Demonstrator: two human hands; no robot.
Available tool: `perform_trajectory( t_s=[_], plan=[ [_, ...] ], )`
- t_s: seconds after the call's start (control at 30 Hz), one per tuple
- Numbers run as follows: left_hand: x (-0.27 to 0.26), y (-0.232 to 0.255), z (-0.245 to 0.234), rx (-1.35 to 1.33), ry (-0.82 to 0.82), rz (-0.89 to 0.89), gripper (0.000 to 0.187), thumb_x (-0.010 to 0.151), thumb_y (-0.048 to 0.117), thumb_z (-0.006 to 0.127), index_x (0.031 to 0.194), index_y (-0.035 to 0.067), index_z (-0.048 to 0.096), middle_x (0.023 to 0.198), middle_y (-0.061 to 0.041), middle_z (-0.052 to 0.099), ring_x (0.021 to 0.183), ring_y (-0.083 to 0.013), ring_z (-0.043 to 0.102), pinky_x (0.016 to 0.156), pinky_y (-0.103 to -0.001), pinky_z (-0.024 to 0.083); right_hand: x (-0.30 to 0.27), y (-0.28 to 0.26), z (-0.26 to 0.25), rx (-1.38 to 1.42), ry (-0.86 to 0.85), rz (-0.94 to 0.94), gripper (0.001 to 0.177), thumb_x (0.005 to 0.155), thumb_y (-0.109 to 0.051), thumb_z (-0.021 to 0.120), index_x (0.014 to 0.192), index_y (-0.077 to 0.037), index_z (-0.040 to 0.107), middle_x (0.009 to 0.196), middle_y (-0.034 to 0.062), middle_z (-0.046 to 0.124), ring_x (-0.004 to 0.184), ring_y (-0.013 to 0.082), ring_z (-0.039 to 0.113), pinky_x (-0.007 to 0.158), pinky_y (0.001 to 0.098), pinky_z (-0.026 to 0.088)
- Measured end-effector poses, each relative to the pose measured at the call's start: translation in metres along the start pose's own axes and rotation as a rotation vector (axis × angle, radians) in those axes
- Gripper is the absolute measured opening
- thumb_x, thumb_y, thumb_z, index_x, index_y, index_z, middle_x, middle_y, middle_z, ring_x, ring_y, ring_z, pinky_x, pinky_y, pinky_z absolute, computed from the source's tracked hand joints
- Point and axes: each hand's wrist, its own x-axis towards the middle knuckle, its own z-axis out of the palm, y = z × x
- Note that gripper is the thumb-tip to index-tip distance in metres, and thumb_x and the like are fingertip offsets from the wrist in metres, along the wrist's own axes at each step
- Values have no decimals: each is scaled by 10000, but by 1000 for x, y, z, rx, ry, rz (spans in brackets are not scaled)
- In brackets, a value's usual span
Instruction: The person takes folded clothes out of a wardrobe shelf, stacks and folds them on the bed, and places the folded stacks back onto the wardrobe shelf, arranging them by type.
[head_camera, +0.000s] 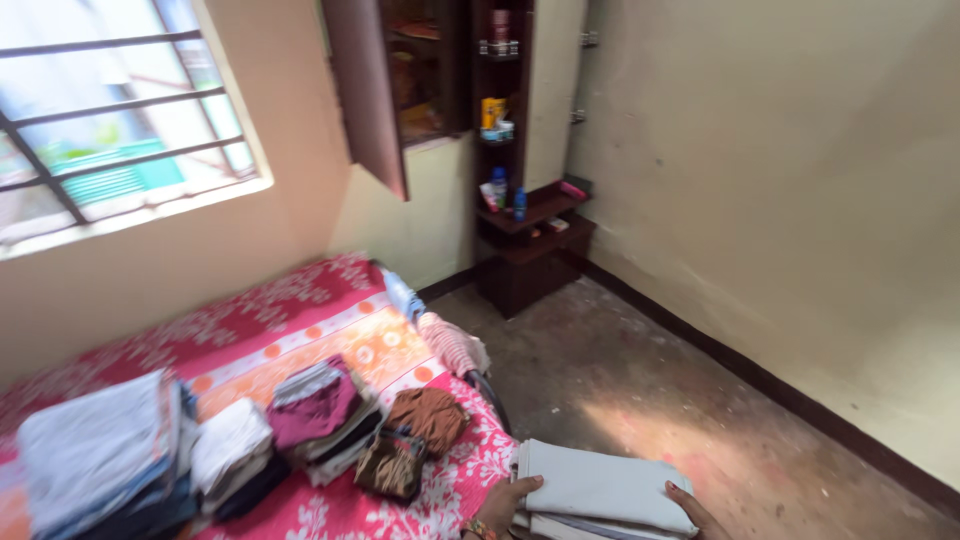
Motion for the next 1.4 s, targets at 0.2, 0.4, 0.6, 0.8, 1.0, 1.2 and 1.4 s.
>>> perform_trajectory(
  t_s=[0.2, 0.4, 0.6, 0.8, 1.0, 1.2, 1.4],
  plan=[
    [-50, -10, -2, -54, 150, 227, 487, 779, 194, 814, 1165, -89, 725, 1009, -177, 783, 867, -293, 770, 776, -414, 622, -2, 11, 27, 121, -219, -17, 867, 811, -571, 692, 1441, -7, 496, 1384, 255, 599, 1258, 395, 588, 1024, 527, 488],
    [-135, -9, -23, -62, 476, 347, 465, 734, 188, 856, 1102, -65, 727, 1004, -164, 791, 898, -274, 755, 802, -366, 599, -12, 46, 63, 307, -575, 20, 936, 824, -690, 649, 1445, -16, 458, 1438, 274, 529, 1310, 423, 534, 1055, 553, 456],
    [-202, 10, -54, -198, 691, 558, 605, 655, 211, 857, 1174, -58, 702, 1090, -146, 766, 981, -262, 719, 862, -356, 561, -26, 104, 117, 561, -1120, 205, 1012, 837, -809, 606, 1450, -26, 419, 1493, 293, 459, 1361, 451, 480, 1087, 579, 425],
    [-254, 29, -119, -373, 880, 612, 660, 672, 194, 875, 1238, -36, 625, 1130, -135, 729, 1025, -269, 689, 897, -388, 543, -56, 183, 187, 499, -1239, 377, 1117, 823, -961, 530, 1440, -41, 382, 1545, 319, 377, 1426, 479, 415, 1118, 619, 398],
    [-332, 40, -193, -603, 828, 764, 675, 696, 93, 822, 1300, -29, 547, 1156, -153, 717, 1035, -279, 715, 896, -416, 582, -110, 267, 292, 294, -1416, 669, 1029, 812, -837, 547, 1492, -75, 420, 1566, 313, 396, 1445, 454, 397, 1090, 607, 366],
    [-420, 36, -283, -728, 773, 750, 631, 738, 45, 792, 1294, -28, 502, 1177, -177, 684, 1056, -308, 718, 900, -459, 616, -222, 322, 429, 139, -887, 354, 803, 811, -715, 557, 1413, -186, 515, 1384, 98, 602, 1250, 350, 556, 1001, 610, 469],
    [-473, 23, -362, -675, 763, 817, 604, 726, 23, 782, 1262, 18, 502, 1172, -161, 688, 1044, -285, 719, 908, -436, 608, -304, 350, 514, 180, -783, 432, 753, 837, -657, 626, 1335, -95, 575, 1297, 134, 648, 1181, 344, 606, 1011, 556, 468]
  ],
)
